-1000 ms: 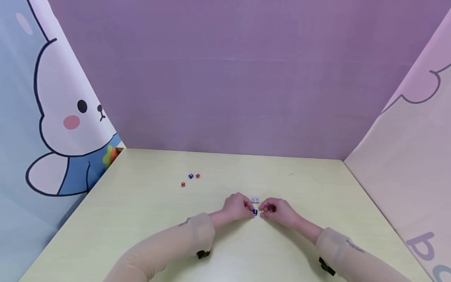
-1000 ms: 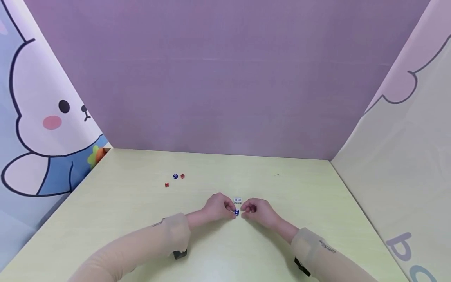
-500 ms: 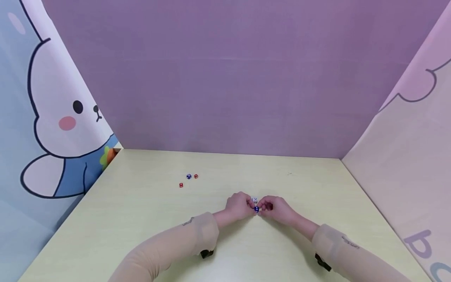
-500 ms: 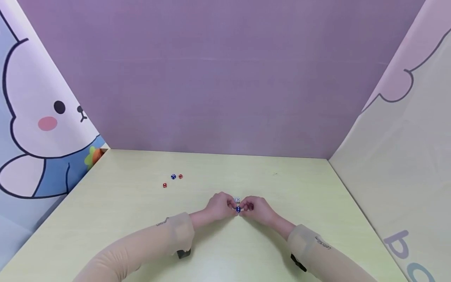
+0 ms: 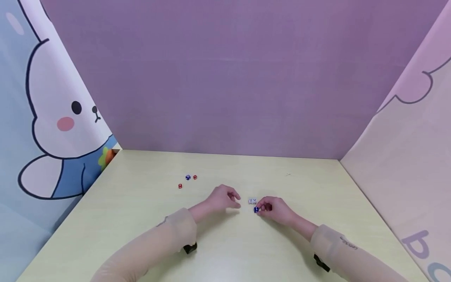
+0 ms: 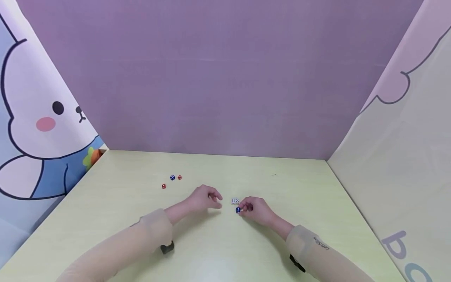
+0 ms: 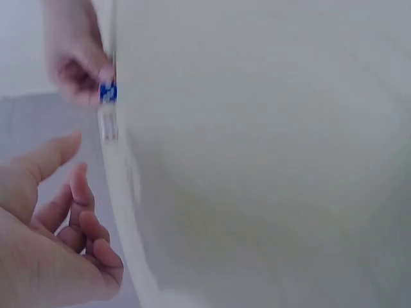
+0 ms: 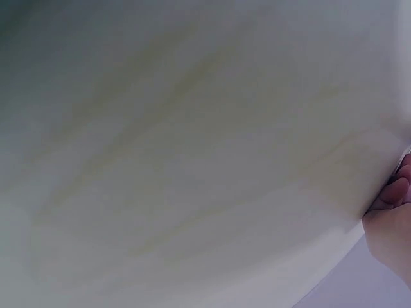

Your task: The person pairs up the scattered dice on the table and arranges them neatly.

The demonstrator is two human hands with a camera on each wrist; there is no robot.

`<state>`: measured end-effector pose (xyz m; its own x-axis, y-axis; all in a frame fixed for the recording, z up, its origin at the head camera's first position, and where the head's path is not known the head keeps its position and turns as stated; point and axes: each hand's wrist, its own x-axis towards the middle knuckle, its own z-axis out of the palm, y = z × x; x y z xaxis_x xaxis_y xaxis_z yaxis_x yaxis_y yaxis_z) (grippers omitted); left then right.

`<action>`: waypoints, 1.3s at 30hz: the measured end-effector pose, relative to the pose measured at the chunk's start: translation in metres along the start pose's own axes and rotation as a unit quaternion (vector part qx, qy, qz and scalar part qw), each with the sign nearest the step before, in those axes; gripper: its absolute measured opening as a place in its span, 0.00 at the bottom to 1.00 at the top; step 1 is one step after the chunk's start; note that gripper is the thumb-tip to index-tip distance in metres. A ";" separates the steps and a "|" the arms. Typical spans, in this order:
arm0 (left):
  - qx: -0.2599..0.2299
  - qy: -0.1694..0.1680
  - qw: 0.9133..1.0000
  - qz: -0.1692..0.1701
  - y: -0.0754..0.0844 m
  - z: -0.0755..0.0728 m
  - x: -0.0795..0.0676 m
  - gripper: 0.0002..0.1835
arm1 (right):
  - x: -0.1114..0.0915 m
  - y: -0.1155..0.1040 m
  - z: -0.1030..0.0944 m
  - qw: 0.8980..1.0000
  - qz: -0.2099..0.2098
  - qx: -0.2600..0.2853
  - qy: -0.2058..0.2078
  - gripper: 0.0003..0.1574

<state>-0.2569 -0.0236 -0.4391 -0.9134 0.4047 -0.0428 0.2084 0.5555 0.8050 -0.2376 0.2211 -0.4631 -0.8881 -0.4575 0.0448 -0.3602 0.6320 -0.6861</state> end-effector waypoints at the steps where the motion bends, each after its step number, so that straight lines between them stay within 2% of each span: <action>1: 0.002 0.000 1.000 0.003 -0.004 -0.008 -0.002 0.13 | 0.000 0.000 0.000 1.000 0.001 0.000 0.000 0.08; 8: 0.047 0.032 0.998 0.015 -0.035 -0.060 -0.007 0.16 | 0.000 -0.001 -0.001 1.000 0.005 0.002 -0.006 0.08; 13: 0.064 0.055 0.995 0.042 -0.058 -0.095 -0.006 0.17 | 0.001 -0.001 -0.001 1.000 0.001 -0.006 -0.009 0.08; 21: 0.116 0.061 0.990 0.051 -0.094 -0.138 0.002 0.19 | 0.001 -0.002 -0.002 1.000 0.004 -0.009 -0.012 0.08; 25: 0.115 0.063 0.991 0.002 -0.111 -0.150 0.003 0.18 | 0.001 -0.002 -0.002 1.000 0.003 -0.012 -0.014 0.08; 28: 0.091 0.067 0.993 -0.041 -0.119 -0.156 0.002 0.18 | 0.001 -0.001 -0.001 1.000 0.001 -0.011 -0.014 0.08; 33: 0.086 0.065 0.993 -0.049 -0.127 -0.160 0.004 0.18 | 0.002 0.000 -0.001 1.000 0.000 -0.013 -0.013 0.08; 39: 0.089 0.059 0.993 -0.052 -0.135 -0.153 0.012 0.16 | 0.003 0.000 -0.002 1.000 0.005 -0.013 -0.015 0.08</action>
<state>-0.3491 -0.2052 -0.4574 -0.9654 0.2572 -0.0425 0.1601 0.7133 0.6823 -0.2404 0.2211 -0.4620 -0.8833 -0.4686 0.0158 -0.3585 0.6533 -0.6668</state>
